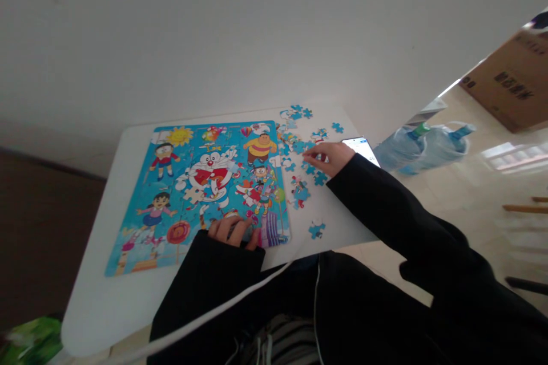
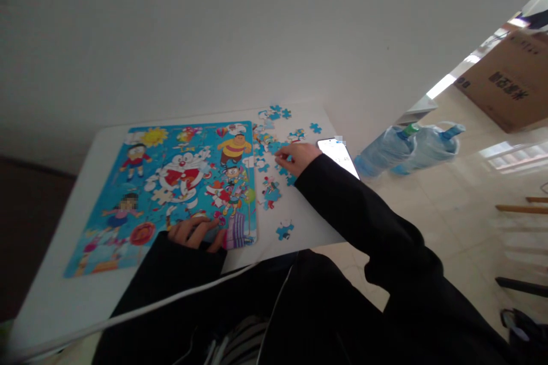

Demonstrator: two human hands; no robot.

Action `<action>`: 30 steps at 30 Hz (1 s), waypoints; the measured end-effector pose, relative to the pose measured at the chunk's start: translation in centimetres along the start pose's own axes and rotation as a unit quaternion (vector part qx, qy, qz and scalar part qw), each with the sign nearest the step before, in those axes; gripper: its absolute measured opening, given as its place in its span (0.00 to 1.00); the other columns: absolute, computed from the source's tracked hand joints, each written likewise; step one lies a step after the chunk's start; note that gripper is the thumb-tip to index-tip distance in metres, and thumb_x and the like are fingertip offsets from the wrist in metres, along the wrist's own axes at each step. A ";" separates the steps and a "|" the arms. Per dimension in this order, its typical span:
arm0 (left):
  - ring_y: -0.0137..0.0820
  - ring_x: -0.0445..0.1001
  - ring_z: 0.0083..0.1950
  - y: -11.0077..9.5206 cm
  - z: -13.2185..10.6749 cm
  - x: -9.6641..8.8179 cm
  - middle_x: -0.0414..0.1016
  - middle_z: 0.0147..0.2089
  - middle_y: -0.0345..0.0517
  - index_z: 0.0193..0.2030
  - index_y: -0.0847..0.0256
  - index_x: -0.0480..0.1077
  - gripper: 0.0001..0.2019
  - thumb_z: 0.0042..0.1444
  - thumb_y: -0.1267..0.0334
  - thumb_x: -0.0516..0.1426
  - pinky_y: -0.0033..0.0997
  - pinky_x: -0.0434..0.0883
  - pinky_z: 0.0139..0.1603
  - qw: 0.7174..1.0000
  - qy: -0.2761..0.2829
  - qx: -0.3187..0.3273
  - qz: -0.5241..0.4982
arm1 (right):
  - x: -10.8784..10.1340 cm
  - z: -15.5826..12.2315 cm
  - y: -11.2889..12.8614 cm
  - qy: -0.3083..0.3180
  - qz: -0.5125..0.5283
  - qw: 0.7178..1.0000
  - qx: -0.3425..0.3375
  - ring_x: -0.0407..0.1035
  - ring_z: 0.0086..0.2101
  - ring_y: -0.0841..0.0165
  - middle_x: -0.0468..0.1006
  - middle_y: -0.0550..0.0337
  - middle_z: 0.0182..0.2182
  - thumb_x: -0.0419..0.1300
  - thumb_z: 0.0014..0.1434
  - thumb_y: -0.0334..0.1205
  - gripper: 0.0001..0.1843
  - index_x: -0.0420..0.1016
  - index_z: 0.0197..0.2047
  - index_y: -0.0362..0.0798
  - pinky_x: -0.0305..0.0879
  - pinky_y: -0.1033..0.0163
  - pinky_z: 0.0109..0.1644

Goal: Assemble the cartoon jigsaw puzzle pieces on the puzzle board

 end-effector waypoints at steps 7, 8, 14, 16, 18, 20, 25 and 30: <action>0.32 0.68 0.35 -0.2 0.2 -0.2 0.70 0.35 0.44 0.37 0.59 0.67 0.06 0.54 0.63 0.59 0.35 0.66 0.37 1.000 0.009 -0.013 0.012 | 0.0 9.1 -5.1 0.029 -0.090 0.993 0.074 0.72 0.43 0.64 0.77 0.55 0.47 0.54 0.59 0.38 0.19 0.74 0.53 0.49 0.66 0.59 0.50; 0.32 0.68 0.35 0.0 0.0 -0.1 0.70 0.34 0.44 0.37 0.58 0.67 0.06 0.54 0.63 0.59 0.35 0.66 0.36 1.000 0.008 -0.021 0.004 | 0.5 9.8 -4.7 0.038 -0.101 0.993 0.051 0.70 0.47 0.64 0.76 0.55 0.50 0.54 0.60 0.37 0.20 0.72 0.55 0.49 0.64 0.58 0.53; 0.33 0.68 0.34 0.5 -0.7 0.3 0.70 0.34 0.43 0.38 0.57 0.68 0.07 0.52 0.63 0.60 0.35 0.65 0.37 0.999 -0.004 -0.040 -0.019 | 2.7 9.8 -2.7 0.074 -0.148 0.985 -0.040 0.65 0.53 0.61 0.71 0.58 0.55 0.53 0.60 0.36 0.20 0.72 0.55 0.52 0.58 0.55 0.59; 0.33 0.67 0.34 0.5 -0.7 0.2 0.70 0.35 0.43 0.37 0.57 0.68 0.06 0.52 0.63 0.60 0.35 0.65 0.37 0.999 -0.012 -0.040 -0.020 | 2.6 9.2 -2.9 0.079 -0.156 0.984 -0.032 0.66 0.52 0.61 0.72 0.58 0.54 0.53 0.61 0.38 0.18 0.74 0.53 0.53 0.60 0.55 0.57; 0.33 0.67 0.34 0.4 -0.7 0.1 0.70 0.35 0.43 0.37 0.58 0.68 0.06 0.52 0.63 0.60 0.35 0.65 0.37 0.999 -0.020 -0.038 -0.020 | 2.2 8.7 -3.2 0.081 -0.165 0.983 -0.017 0.66 0.51 0.60 0.73 0.59 0.53 0.54 0.60 0.40 0.17 0.76 0.51 0.54 0.62 0.55 0.55; 0.33 0.67 0.35 0.4 -0.6 0.1 0.70 0.35 0.43 0.37 0.58 0.68 0.06 0.53 0.63 0.60 0.35 0.65 0.37 0.999 -0.018 -0.037 -0.021 | 1.9 8.1 -3.4 0.072 -0.170 0.983 -0.001 0.66 0.51 0.60 0.73 0.61 0.53 0.54 0.60 0.42 0.17 0.75 0.51 0.55 0.64 0.56 0.53; 0.32 0.68 0.35 0.4 -0.6 0.1 0.70 0.35 0.42 0.38 0.57 0.68 0.07 0.52 0.63 0.60 0.34 0.65 0.37 0.999 -0.015 -0.034 -0.016 | 2.6 6.6 -1.1 0.071 -0.139 0.984 -0.084 0.64 0.54 0.62 0.71 0.59 0.55 0.51 0.62 0.42 0.21 0.69 0.57 0.53 0.61 0.56 0.56; 0.34 0.67 0.35 0.4 -0.6 0.1 0.70 0.34 0.44 0.37 0.57 0.68 0.06 0.53 0.63 0.59 0.36 0.65 0.38 0.999 -0.025 -0.031 -0.015 | 2.8 6.4 -1.8 0.079 -0.091 0.991 -0.064 0.67 0.51 0.62 0.74 0.55 0.53 0.57 0.58 0.41 0.21 0.72 0.54 0.50 0.62 0.56 0.55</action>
Point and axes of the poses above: each hand's wrist, its own z-axis towards the middle knuckle, its own x-axis out of the palm, y = z × x, the point moved 10 cm from there along z, towards the middle knuckle
